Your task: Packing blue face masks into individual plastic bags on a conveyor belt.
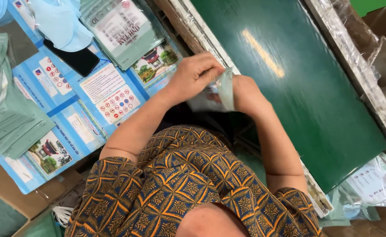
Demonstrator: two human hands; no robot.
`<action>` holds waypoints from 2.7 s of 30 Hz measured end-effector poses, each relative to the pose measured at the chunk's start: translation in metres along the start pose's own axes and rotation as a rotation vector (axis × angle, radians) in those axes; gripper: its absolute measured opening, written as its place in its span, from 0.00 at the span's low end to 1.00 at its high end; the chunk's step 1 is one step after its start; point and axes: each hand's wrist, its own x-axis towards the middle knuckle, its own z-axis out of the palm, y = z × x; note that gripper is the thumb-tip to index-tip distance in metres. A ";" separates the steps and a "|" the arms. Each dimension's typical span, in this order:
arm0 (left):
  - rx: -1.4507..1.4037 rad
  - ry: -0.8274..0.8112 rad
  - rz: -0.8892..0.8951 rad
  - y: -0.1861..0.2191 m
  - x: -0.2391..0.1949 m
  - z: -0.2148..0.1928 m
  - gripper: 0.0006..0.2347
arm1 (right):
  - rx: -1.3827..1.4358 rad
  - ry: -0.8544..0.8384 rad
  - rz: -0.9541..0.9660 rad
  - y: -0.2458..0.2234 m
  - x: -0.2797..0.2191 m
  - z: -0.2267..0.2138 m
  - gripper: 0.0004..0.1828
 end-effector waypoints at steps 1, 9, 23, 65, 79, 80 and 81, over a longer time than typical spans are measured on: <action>-0.001 0.000 0.001 0.004 0.004 -0.006 0.03 | -0.001 0.000 0.001 0.001 -0.001 -0.002 0.20; -0.150 0.024 -0.250 -0.037 -0.007 0.005 0.10 | 0.648 0.496 -0.138 -0.043 -0.011 -0.038 0.21; -0.321 0.300 -0.225 -0.017 -0.016 -0.037 0.07 | 0.029 0.647 -0.112 0.070 -0.027 -0.013 0.04; 0.991 0.947 -0.479 -0.251 -0.127 -0.267 0.19 | -0.053 0.744 -0.026 0.033 -0.046 -0.054 0.08; 1.363 0.543 -0.622 -0.305 -0.132 -0.249 0.29 | 0.058 0.651 0.069 0.046 -0.015 -0.028 0.10; 1.380 0.502 -0.628 -0.316 -0.140 -0.253 0.25 | 0.057 0.652 0.069 0.048 -0.015 -0.026 0.09; 1.397 0.461 -0.635 -0.328 -0.148 -0.257 0.21 | 0.056 0.653 0.069 0.050 -0.014 -0.025 0.09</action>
